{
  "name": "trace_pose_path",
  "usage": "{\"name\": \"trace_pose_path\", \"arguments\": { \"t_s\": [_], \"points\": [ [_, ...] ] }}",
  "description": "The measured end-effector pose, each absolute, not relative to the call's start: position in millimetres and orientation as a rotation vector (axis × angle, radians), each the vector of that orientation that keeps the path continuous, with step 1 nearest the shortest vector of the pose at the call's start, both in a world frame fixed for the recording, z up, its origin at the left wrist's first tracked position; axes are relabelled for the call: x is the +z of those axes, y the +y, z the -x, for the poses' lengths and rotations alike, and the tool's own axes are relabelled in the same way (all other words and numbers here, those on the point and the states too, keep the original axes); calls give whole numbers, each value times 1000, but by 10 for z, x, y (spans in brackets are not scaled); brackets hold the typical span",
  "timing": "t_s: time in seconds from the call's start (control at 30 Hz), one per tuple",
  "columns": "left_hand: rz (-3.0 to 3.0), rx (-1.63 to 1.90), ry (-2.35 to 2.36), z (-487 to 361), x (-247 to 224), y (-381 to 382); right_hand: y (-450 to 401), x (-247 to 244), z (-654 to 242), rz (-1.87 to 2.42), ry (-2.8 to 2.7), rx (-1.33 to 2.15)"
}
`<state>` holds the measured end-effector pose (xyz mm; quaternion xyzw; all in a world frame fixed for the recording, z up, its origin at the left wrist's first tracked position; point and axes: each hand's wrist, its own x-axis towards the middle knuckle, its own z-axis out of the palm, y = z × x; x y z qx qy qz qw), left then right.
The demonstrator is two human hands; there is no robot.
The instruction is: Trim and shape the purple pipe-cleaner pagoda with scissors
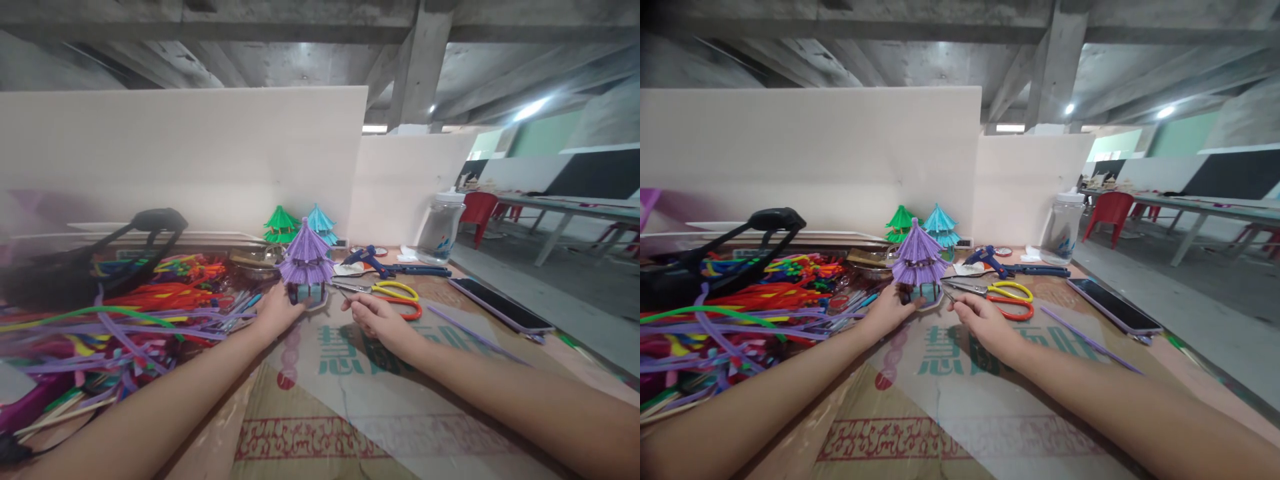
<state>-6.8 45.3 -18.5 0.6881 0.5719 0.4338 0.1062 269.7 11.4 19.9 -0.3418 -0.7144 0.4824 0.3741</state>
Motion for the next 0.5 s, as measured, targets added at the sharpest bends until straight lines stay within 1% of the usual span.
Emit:
{"name": "trace_pose_path", "arguments": {
  "t_s": [0.3,0.5],
  "points": [
    [-2110,1178,1857,73,-182,415,126,180,-2703,842,-1836,1245],
    [-2060,1234,1799,107,-264,513,124,180,-2706,857,-1846,1236]
  ]
}}
